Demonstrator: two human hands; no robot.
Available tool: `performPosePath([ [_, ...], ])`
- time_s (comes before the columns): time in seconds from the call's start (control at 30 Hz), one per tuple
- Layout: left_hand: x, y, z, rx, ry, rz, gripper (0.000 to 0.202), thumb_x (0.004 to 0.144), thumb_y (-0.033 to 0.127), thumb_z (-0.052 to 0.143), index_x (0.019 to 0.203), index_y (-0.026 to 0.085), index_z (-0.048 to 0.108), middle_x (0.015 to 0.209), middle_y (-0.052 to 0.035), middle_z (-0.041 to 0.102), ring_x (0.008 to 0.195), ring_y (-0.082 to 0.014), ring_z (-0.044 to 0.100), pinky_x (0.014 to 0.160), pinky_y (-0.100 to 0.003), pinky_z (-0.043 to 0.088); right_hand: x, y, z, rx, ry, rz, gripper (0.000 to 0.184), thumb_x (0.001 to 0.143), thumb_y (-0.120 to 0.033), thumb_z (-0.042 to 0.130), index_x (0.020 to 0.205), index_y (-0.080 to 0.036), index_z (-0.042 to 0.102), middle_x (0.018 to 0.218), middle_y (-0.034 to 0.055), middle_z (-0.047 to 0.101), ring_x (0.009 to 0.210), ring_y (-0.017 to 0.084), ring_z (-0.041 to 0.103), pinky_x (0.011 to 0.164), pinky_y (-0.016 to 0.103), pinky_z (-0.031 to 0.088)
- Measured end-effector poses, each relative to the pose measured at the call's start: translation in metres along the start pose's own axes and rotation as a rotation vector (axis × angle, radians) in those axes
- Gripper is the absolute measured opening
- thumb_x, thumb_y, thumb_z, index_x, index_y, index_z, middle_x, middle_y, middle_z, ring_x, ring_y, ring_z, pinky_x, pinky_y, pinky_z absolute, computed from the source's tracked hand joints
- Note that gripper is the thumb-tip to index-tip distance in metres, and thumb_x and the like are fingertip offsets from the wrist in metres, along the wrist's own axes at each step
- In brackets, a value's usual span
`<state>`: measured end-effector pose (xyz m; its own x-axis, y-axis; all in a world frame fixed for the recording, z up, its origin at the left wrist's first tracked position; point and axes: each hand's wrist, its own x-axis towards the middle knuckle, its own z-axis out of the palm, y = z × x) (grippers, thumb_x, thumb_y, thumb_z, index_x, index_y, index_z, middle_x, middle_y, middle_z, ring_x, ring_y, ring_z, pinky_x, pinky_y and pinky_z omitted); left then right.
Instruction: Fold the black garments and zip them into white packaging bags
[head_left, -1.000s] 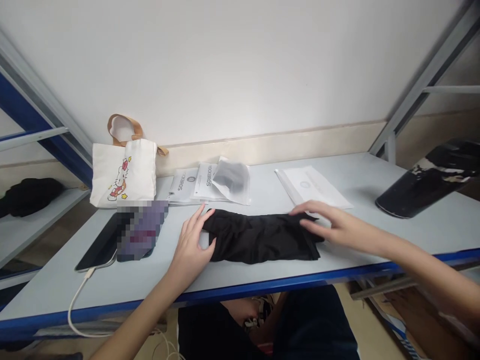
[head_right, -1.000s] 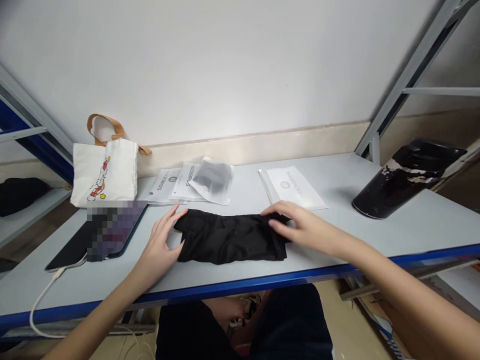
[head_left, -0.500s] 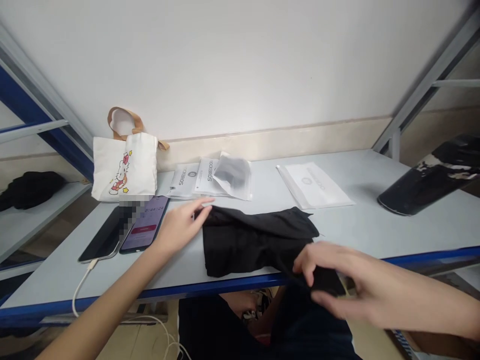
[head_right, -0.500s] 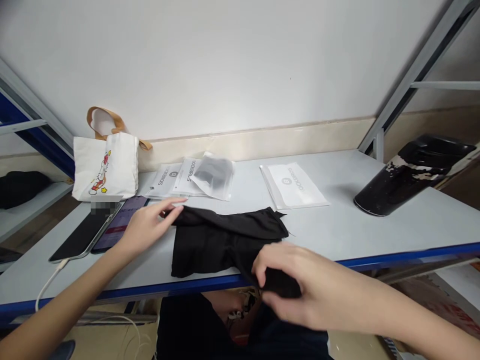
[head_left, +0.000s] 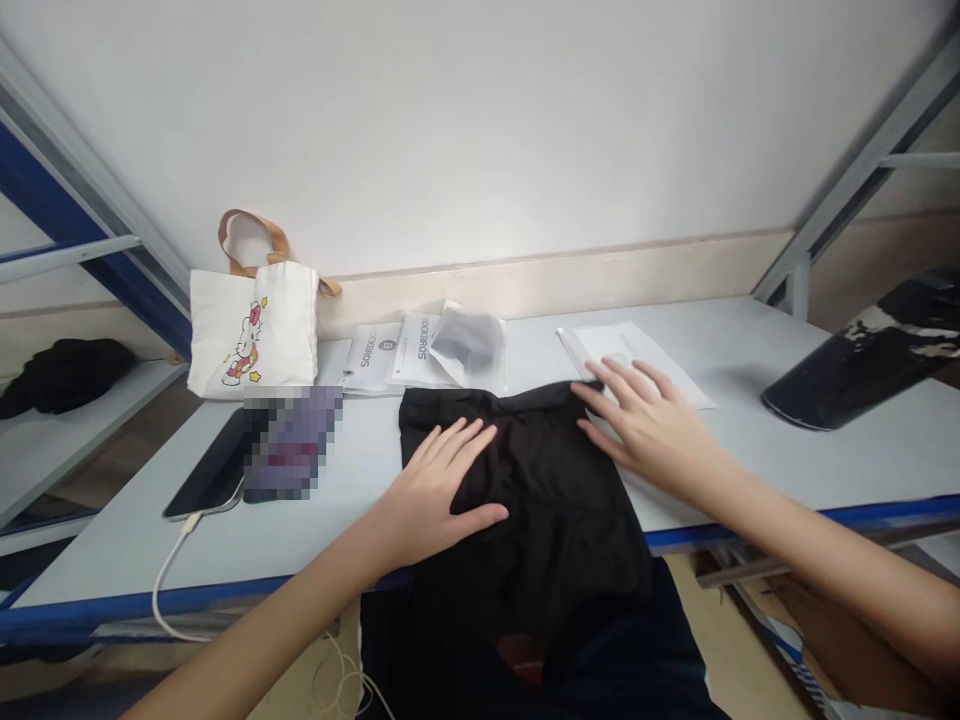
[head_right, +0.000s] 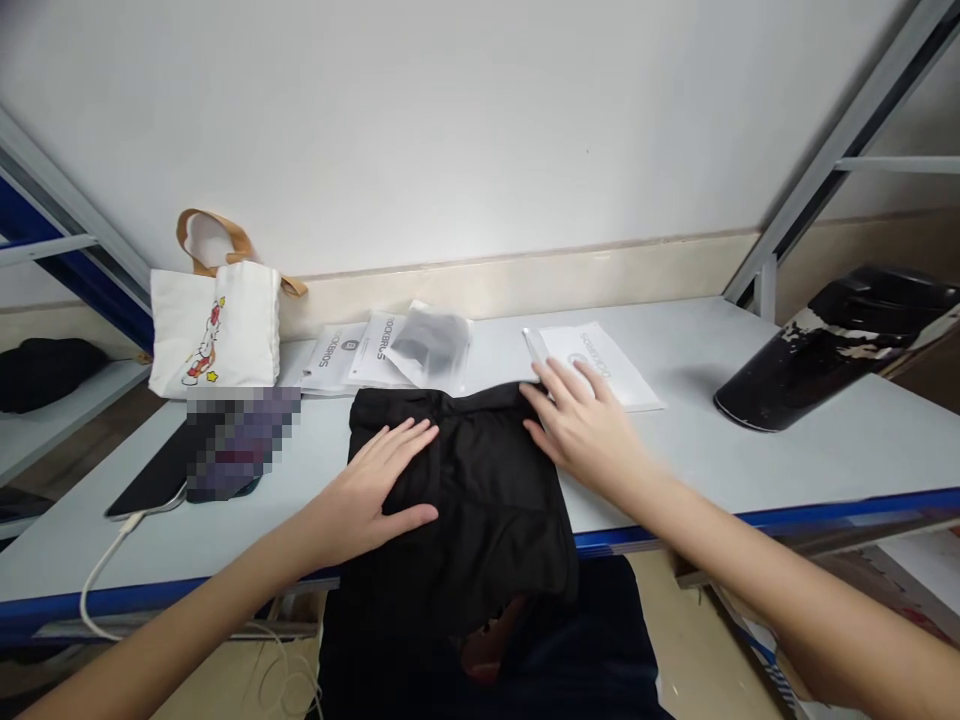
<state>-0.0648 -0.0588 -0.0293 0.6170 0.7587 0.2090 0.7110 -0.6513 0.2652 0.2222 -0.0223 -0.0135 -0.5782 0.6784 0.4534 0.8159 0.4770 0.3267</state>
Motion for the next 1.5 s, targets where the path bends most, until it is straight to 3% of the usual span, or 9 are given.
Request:
performPosePath([
  [0.17,0.005,-0.001,0.005,-0.053,-0.019,-0.16,0.076,0.084,0.062,0.041,0.144,0.022,0.016,0.15,-0.0048,0.024,0.139,-0.0243,0.018,0.114,-0.048,0.013,0.018,-0.027,0.0,0.139,-0.011,0.066,0.054,0.092,-0.035,0.04,0.138,-0.007,0.036,0.146,0.0192,0.029,0.136,0.031,0.02,0.109,0.049,0.022],
  [0.4,0.038,0.003,0.006,-0.136,0.205,-0.349,0.063,0.079,0.023,0.052,0.138,0.026,0.031,0.118,-0.003,0.061,0.096,-0.02,0.059,0.086,-0.036,0.047,0.007,-0.061,0.013,0.439,-0.353,0.041,0.07,0.09,-0.058,0.029,0.144,-0.014,0.024,0.149,0.0146,0.019,0.138,0.03,0.013,0.109,0.054,0.019],
  [0.6,-0.017,-0.048,-0.02,-0.122,0.549,-0.648,0.057,0.074,0.015,0.047,0.13,0.026,0.04,0.1,0.0005,0.066,0.054,-0.0115,0.049,0.057,-0.027,0.046,-0.004,-0.038,0.016,0.435,-0.407,0.081,0.072,0.089,-0.062,0.028,0.146,-0.021,0.016,0.151,0.0115,0.011,0.138,0.03,0.005,0.11,0.055,0.014],
  [0.77,-0.054,-0.042,-0.036,0.177,0.652,-0.539,0.045,0.079,0.018,0.044,0.123,0.023,0.048,0.117,-0.006,0.059,0.099,-0.0239,0.055,0.088,-0.041,0.044,0.0,-0.046,0.011,0.43,-0.384,0.104,0.074,0.088,-0.062,0.03,0.146,-0.016,0.019,0.151,0.0125,0.013,0.138,0.029,0.006,0.111,0.053,0.014],
  [0.83,-0.042,-0.024,-0.033,0.192,0.576,-0.328,0.042,0.084,0.02,0.042,0.126,0.024,0.047,0.123,-0.005,0.056,0.114,-0.0232,0.049,0.099,-0.041,0.038,0.006,-0.054,0.006,0.443,-0.326,0.078,0.067,0.092,-0.055,0.027,0.145,-0.015,0.02,0.151,0.0101,0.015,0.139,0.026,0.006,0.112,0.048,0.014],
  [0.93,-0.011,-0.007,-0.021,0.158,0.238,-0.106,0.045,0.09,0.033,0.04,0.135,0.027,0.038,0.141,-0.0016,0.042,0.133,-0.0209,0.032,0.111,-0.041,0.025,0.015,-0.059,0.005,0.503,-0.324,0.041,0.065,0.092,-0.055,0.026,0.146,-0.017,0.018,0.151,0.0075,0.015,0.139,0.023,0.007,0.113,0.045,0.015],
  [1.1,0.013,-0.028,-0.005,0.038,-0.161,-0.21,0.075,0.082,0.066,0.038,0.144,0.028,0.018,0.152,-0.0056,0.017,0.14,-0.0288,0.01,0.111,-0.055,0.009,0.016,-0.039,0.022,0.495,-0.441,0.138,0.072,0.085,-0.068,0.03,0.144,-0.03,0.021,0.152,0.0086,0.012,0.138,0.031,0.007,0.108,0.059,0.009],
  [1.3,0.005,-0.042,-0.009,-0.009,-0.188,-0.313,0.076,0.08,0.069,0.036,0.144,0.032,0.016,0.153,-0.0045,0.011,0.14,-0.0312,0.004,0.108,-0.06,0.011,0.018,-0.02,0.03,0.447,-0.445,0.176,0.079,0.082,-0.072,0.031,0.145,-0.027,0.02,0.151,0.0123,0.014,0.137,0.034,0.008,0.106,0.061,0.014],
  [1.5,0.013,-0.039,-0.003,0.021,-0.121,-0.307,0.073,0.082,0.067,0.037,0.143,0.029,0.023,0.152,-0.0047,0.017,0.14,-0.0298,0.008,0.11,-0.055,0.013,0.036,-0.046,0.022,0.469,-0.3,0.1,0.071,0.091,-0.059,0.025,0.142,-0.011,0.03,0.148,0.0136,0.024,0.138,0.026,0.016,0.112,0.046,0.018],
])
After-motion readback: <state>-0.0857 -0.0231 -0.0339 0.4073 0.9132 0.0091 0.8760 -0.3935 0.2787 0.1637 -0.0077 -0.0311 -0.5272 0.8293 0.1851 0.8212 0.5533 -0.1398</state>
